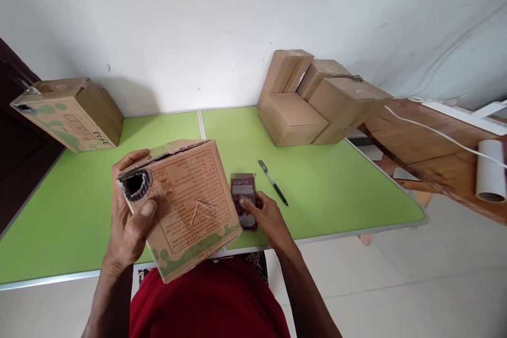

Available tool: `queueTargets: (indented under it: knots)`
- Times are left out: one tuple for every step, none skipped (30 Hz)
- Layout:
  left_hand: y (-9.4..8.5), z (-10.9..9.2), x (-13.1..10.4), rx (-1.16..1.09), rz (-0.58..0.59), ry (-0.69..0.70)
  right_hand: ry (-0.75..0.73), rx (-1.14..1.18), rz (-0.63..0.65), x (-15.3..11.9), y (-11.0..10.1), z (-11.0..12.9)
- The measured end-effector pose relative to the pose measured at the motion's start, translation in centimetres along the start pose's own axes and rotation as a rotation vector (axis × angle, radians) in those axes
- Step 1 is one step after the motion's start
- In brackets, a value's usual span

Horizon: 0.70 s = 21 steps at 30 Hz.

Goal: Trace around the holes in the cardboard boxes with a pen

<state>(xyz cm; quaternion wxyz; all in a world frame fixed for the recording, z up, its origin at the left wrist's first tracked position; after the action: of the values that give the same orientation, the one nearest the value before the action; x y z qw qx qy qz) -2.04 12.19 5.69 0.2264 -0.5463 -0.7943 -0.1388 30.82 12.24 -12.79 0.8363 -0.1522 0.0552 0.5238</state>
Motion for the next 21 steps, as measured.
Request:
queueTargets:
  knots:
    - [0.1, -0.1, -0.1, -0.018, 0.015, -0.002, 0.018, 0.051, 0.01, -0.2, 0.0, 0.0]
    - [0.2, -0.1, -0.2, -0.041, 0.032, -0.008, 0.039, 0.107, 0.019, -0.4, 0.0, 0.0]
    - [0.3, -0.1, -0.2, -0.05, 0.046, -0.016, 0.063, 0.164, 0.027, -0.6, -0.1, -0.1]
    - [0.3, -0.1, -0.3, -0.047, 0.052, -0.022, 0.091, 0.222, 0.033, -0.9, -0.2, -0.1]
    - [0.3, -0.1, -0.4, -0.044, 0.054, -0.023, 0.121, 0.279, 0.039, -1.2, -0.4, -0.2]
    - [0.3, -0.2, -0.5, -0.041, 0.053, -0.021, 0.15, 0.331, 0.042, -1.5, -0.8, -0.3]
    - [0.3, -0.2, -0.5, -0.039, 0.05, -0.021, 0.176, 0.376, 0.042, -1.8, -1.2, -0.4]
    - [0.3, -0.3, -0.5, -0.039, 0.048, -0.022, 0.197, 0.415, 0.039, -2.0, -1.7, -0.4]
    - [0.4, -0.3, -0.6, -0.04, 0.047, -0.024, 0.212, 0.446, 0.035, -2.3, -2.2, -0.3]
    - [0.5, -0.4, -0.6, -0.042, 0.048, -0.026, 0.222, 0.469, 0.032, -2.6, -2.6, -0.1]
    - [0.5, -0.4, -0.6, -0.044, 0.05, -0.026, 0.236, 0.494, 0.028, -2.9, -3.0, 0.1]
    - [0.6, -0.5, -0.6, -0.044, 0.051, -0.024, 0.259, 0.532, 0.027, -3.3, -3.3, 0.3]
    - [0.6, -0.5, -0.6, -0.041, 0.053, -0.019, 0.292, 0.585, 0.032, -3.8, -3.4, 0.6]
    - [0.6, -0.6, -0.6, -0.033, 0.054, -0.014, 0.328, 0.646, 0.043, -4.3, -3.4, 1.0]
    - [0.7, -0.6, -0.6, -0.023, 0.055, -0.011, 0.361, 0.711, 0.061, -4.8, -3.2, 1.4]
    - [0.6, -0.5, -0.7, -0.014, 0.057, -0.009, 0.384, 0.769, 0.086, -5.3, -2.9, 2.0]
    - [0.6, -0.5, -0.7, -0.008, 0.059, -0.007, 0.391, 0.809, 0.115, -5.7, -2.6, 2.7]
    - [0.7, -0.4, -0.7, -0.005, 0.062, -0.005, 0.38, 0.829, 0.142, -6.0, -2.4, 3.4]
    - [0.7, -0.4, -0.7, -0.006, 0.064, -0.004, 0.359, 0.837, 0.161, -6.2, -2.3, 4.0]
    - [0.7, -0.4, -0.7, -0.008, 0.065, -0.005, 0.335, 0.837, 0.176, -6.3, -2.1, 4.6]
    - [0.7, -0.3, -0.7, -0.007, 0.065, -0.005, 0.309, 0.828, 0.185, -6.4, -2.0, 5.2]
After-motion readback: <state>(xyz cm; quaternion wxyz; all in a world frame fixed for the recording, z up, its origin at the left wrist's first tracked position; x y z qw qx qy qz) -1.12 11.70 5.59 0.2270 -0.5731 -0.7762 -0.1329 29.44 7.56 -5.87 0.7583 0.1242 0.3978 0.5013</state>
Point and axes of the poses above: each hand's wrist, its own x-axis towards the middle knuckle, its own y-axis out of the palm, z = x × y, the point moved 9 cm from there along x, towards the middle knuckle, and after that the axes turned 12 degrees about -z, right-handed, at the moved point
